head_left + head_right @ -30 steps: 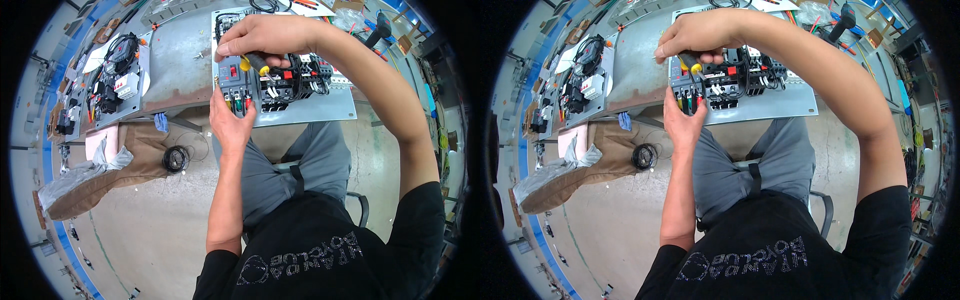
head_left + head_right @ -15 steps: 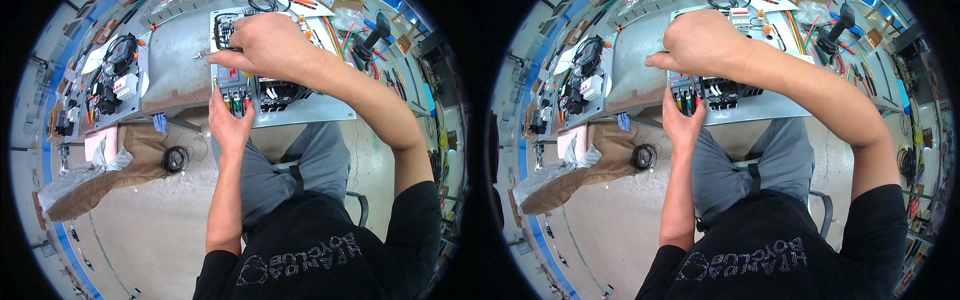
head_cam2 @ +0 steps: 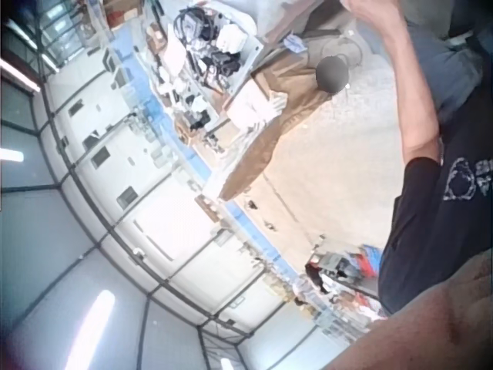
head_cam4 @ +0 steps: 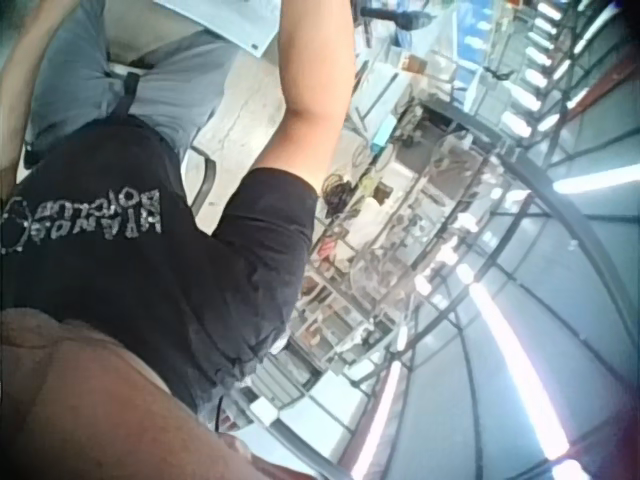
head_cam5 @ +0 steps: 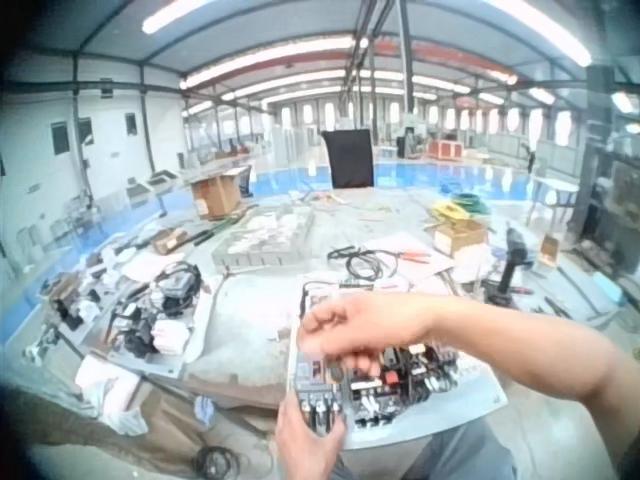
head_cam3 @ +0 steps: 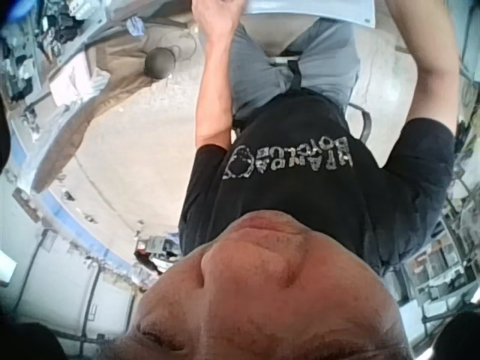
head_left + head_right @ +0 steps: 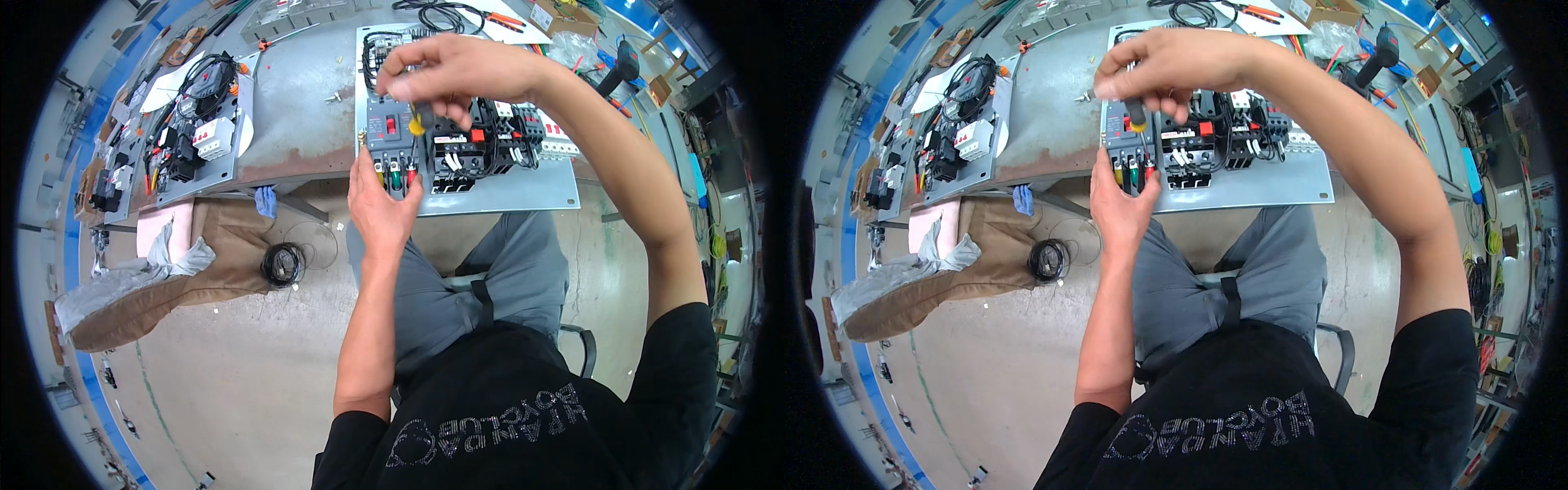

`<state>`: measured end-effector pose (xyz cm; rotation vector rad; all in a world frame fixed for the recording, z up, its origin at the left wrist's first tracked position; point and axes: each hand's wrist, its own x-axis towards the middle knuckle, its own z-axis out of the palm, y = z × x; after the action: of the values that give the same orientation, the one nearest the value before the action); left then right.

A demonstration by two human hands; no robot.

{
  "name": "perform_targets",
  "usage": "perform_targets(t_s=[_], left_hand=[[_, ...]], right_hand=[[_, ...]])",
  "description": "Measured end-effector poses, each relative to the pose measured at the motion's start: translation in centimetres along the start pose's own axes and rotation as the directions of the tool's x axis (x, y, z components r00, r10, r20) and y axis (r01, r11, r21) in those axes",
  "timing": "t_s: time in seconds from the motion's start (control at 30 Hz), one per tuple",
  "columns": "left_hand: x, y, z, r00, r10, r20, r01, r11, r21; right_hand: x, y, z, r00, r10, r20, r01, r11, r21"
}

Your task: The person strips the insulation from yellow, green, and red wires and inserts them into terminals on an electrical panel. They use a screwdriver to tighten the terminal screws to secure the wires in place.

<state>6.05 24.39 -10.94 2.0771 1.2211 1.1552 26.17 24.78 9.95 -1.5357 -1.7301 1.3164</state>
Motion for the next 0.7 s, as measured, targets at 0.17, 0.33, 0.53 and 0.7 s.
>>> perform_targets(t_s=[0.17, 0.33, 0.53, 0.7], left_hand=[[0.0, 0.0, 0.3, 0.999, 0.028, -0.027, -0.028, 1.0, -0.005], [-0.4, -0.2, 0.4, 0.999, 0.034, -0.033, -0.033, 0.999, 0.03], [-0.2, -0.4, 0.4, 1.0, 0.016, -0.021, -0.015, 0.999, 0.034], [0.0, -0.2, 0.3, 1.0, 0.001, -0.002, -0.001, 0.999, 0.032]], right_hand=[[0.1, 1.2, -2.3, 0.947, -0.256, 0.193, 0.295, 0.93, -0.218], [0.9, 1.3, 0.5, 0.714, -0.685, -0.146, 0.184, 0.385, -0.904], [0.3, -0.7, 2.2, 0.927, -0.294, -0.231, 0.057, 0.72, -0.692], [2.1, 0.2, -0.3, 0.976, -0.216, 0.011, 0.166, 0.714, -0.68]])
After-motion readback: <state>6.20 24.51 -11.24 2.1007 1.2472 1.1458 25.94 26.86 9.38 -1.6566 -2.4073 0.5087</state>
